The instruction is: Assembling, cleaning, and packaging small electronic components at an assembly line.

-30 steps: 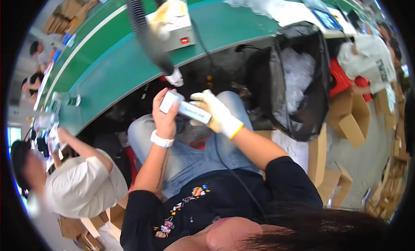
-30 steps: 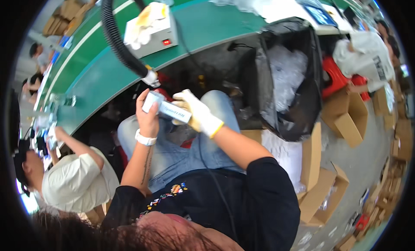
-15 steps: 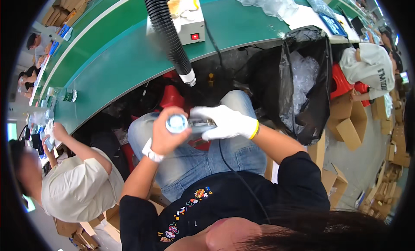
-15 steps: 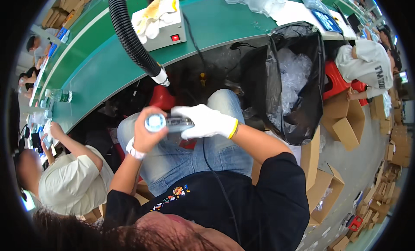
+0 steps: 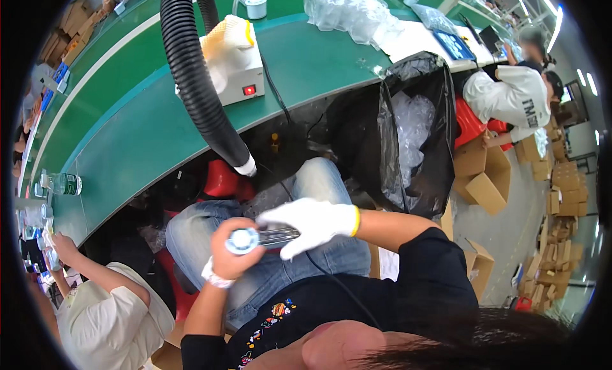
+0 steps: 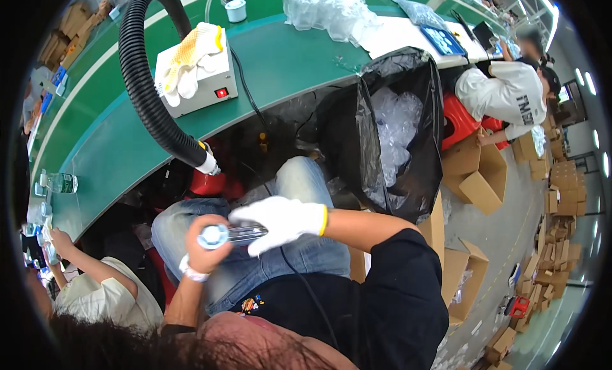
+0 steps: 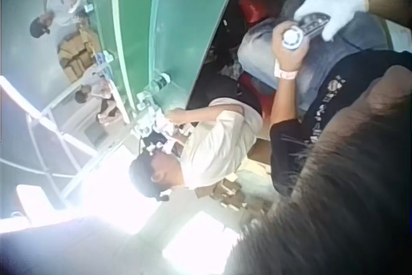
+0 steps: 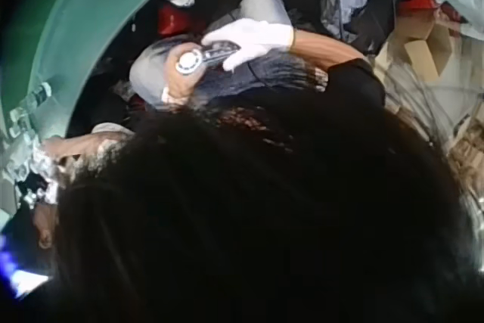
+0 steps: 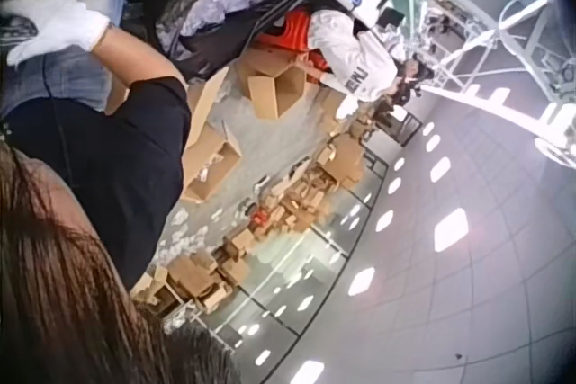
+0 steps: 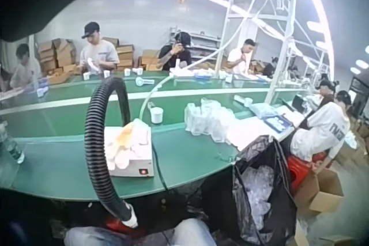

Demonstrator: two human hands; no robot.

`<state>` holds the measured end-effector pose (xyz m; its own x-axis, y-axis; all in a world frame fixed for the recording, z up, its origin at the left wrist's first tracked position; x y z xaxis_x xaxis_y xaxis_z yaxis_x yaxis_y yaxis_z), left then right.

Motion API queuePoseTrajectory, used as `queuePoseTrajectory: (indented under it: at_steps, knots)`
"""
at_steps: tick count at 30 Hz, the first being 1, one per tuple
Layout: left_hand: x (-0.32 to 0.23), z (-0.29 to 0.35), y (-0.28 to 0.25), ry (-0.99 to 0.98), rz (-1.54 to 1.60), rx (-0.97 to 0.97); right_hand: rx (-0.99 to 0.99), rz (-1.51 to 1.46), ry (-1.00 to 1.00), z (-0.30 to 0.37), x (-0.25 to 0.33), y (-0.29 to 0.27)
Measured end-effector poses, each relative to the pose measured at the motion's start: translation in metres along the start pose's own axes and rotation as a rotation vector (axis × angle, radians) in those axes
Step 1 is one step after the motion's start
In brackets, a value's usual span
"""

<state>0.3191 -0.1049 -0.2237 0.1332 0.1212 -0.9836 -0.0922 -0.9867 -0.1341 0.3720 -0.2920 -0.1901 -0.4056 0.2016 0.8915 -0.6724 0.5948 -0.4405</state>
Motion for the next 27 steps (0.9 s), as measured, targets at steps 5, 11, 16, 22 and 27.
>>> queuePoseTrajectory:
  at_steps: [5, 11, 16, 22, 27]
  knots:
    - [-0.016, -0.008, -0.164, 0.134, 0.465, -0.789, -0.870, 0.690, -0.231, -0.029, -0.010, -0.213]
    - [-0.027, -0.235, -0.224, 0.348, -0.760, -0.839, -1.053, 1.487, -0.008, -0.112, -0.041, -0.368]
    - [0.026, -0.352, -0.355, 0.127, -0.979, -0.964, -0.766, 1.413, 0.312, -0.170, -0.056, -0.374]
    - [0.014, -0.333, -0.307, -0.177, -1.261, -1.186, -0.751, 0.683, 0.017, -0.087, -0.028, -0.326]
    - [-0.052, -0.175, -0.153, 0.332, -0.512, -0.599, -0.750, -0.125, -0.091, 0.000, -0.034, -0.194]
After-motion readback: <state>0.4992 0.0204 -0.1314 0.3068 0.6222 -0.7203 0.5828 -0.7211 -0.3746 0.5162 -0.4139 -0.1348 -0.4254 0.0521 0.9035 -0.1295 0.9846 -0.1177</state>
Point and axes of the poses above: each hand's wrist, its own z-axis away from the middle knuckle, its own y-axis out of the palm, x = y × z, the point moved 7 cm from there along -z, towards the middle knuckle, and after that the axes turned 5 degrees about -x, right-handed, at the moved point
